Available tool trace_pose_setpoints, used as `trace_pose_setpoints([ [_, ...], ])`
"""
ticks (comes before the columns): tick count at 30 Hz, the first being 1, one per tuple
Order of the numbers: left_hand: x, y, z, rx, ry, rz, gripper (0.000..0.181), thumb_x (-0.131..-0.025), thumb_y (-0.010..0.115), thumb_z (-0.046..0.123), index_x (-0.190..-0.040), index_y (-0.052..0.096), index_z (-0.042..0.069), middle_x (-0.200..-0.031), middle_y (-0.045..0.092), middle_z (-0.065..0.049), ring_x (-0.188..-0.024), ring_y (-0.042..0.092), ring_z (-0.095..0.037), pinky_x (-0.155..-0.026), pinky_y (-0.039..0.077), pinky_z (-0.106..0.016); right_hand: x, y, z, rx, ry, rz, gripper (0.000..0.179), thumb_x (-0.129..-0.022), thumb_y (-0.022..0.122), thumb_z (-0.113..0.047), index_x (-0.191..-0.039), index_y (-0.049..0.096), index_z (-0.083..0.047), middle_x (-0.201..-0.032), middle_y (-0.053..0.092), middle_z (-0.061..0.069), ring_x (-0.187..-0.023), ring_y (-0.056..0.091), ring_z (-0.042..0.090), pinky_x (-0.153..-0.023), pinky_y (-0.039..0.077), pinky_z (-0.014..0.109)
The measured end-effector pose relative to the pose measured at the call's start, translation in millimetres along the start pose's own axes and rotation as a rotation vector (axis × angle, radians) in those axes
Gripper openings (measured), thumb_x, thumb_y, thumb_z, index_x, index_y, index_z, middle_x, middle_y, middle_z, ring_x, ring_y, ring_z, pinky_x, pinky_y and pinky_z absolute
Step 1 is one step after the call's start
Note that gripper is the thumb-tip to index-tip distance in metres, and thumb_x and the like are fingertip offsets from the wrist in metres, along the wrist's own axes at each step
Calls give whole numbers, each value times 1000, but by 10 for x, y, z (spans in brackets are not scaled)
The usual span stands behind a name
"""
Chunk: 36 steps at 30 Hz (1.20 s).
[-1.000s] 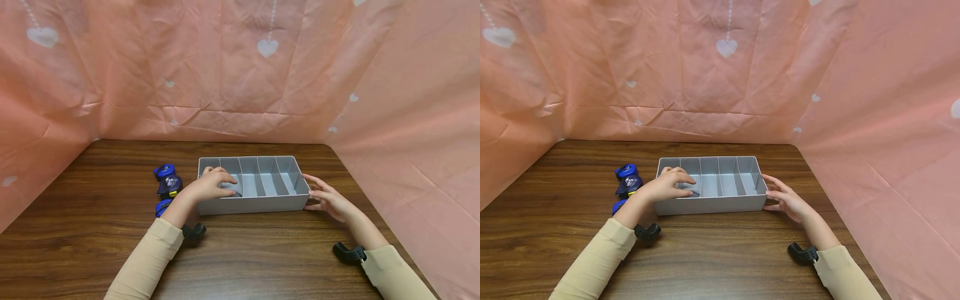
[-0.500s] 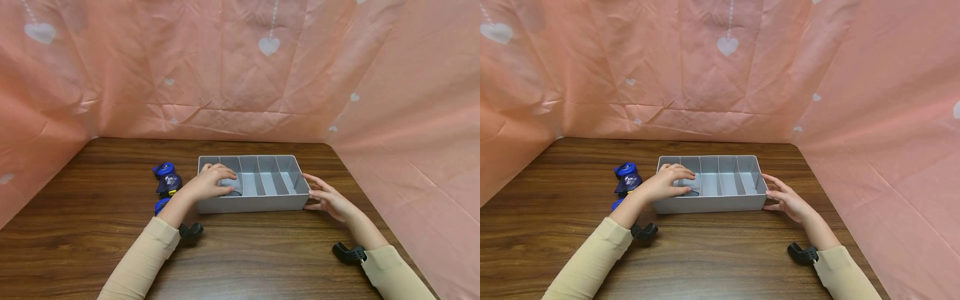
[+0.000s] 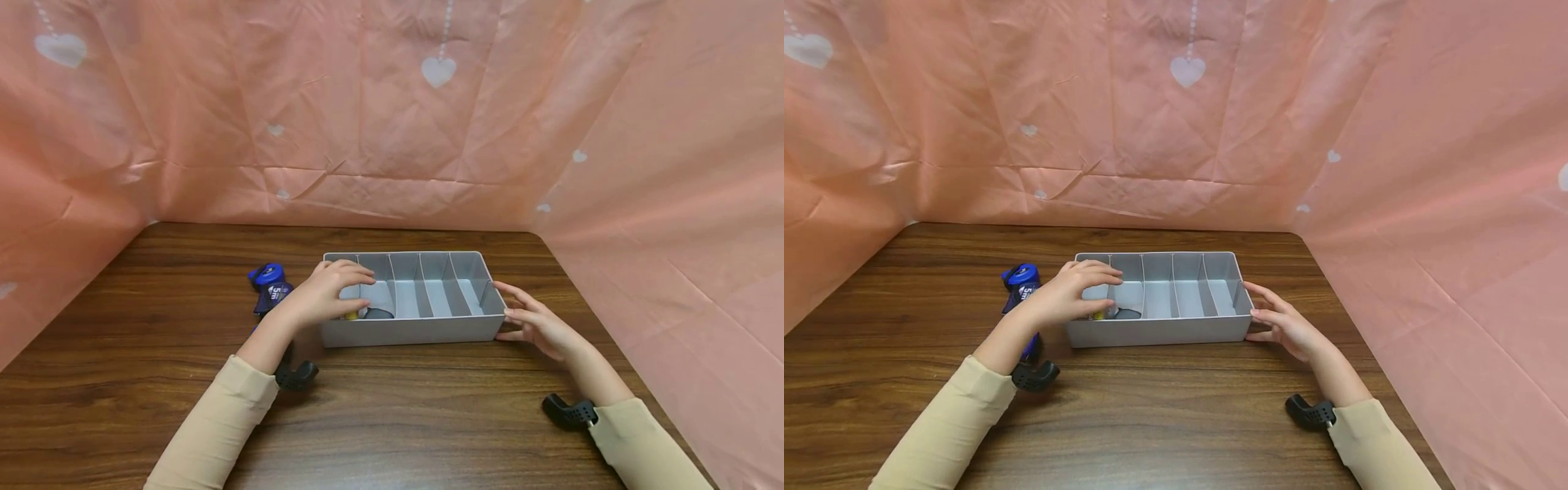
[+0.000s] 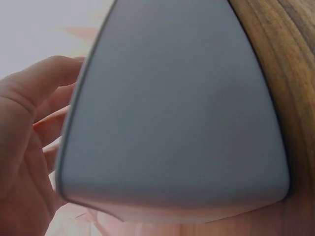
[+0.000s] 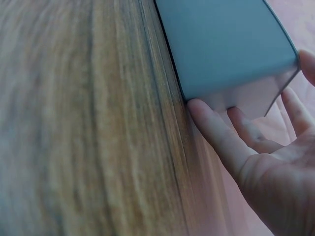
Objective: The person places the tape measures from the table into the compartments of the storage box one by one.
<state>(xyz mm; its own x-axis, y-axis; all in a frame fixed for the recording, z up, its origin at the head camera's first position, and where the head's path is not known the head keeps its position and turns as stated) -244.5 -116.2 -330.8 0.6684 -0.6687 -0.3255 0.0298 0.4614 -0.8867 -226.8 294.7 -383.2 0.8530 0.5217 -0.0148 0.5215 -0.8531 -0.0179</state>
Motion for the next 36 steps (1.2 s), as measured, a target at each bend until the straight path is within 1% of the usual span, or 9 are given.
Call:
trace_pose_setpoints([
  [7,51,-119,37,11,-10,19,41,-90,68,28,-127,63,11,-137,53,-5,-132,36,-29,-102,21,-56,-2,10,-2,-3,2,-1,58,-101,42,-9,-154,17,-13,-142,14,31,-113,52,21,-88,46,50],
  [15,100,-240,22,-4,-9,83,43,-88,70,28,-127,63,11,-138,52,-5,-132,36,-24,-98,23,-51,-12,7,-3,15,8,13,57,-101,43,-10,-154,20,-16,-142,17,31,-113,53,20,-88,46,52],
  [20,142,-322,-5,-13,-34,100,46,-88,70,30,-129,61,11,-138,51,-5,-132,35,-25,-99,22,-53,-14,3,11,13,10,17,57,-101,44,-11,-153,21,-17,-141,17,32,-114,52,22,-87,46,52],
  [26,207,-440,-41,13,-47,137,49,-86,73,27,-130,60,10,-139,50,-6,-132,34,-26,-99,20,-54,-18,3,8,10,11,17,57,-101,44,-11,-153,22,-17,-141,17,31,-115,51,25,-88,46,53],
  [32,273,-535,-111,20,-63,186,51,-86,74,26,-131,59,9,-138,51,-9,-132,34,-28,-98,19,-56,-25,0,8,14,7,10,58,-101,44,-11,-153,21,-17,-142,16,31,-115,51,24,-88,45,54],
  [36,320,-600,-147,23,-90,193,53,-86,74,27,-133,57,10,-139,49,-10,-134,32,-30,-99,16,-58,-29,-1,10,11,7,10,58,-101,44,-10,-154,21,-16,-142,15,32,-114,52,23,-88,46,53],
])
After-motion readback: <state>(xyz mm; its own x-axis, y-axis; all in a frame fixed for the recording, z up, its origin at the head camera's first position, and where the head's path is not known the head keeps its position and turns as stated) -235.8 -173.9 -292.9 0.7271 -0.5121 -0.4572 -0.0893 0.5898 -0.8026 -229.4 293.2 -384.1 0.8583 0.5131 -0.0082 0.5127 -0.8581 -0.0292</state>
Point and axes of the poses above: each hand's wrist, its own x-axis away from the middle knuckle, its own y-axis out of the palm, z = x × y, the point moved 1 cm from there along -x, towards the middle knuckle
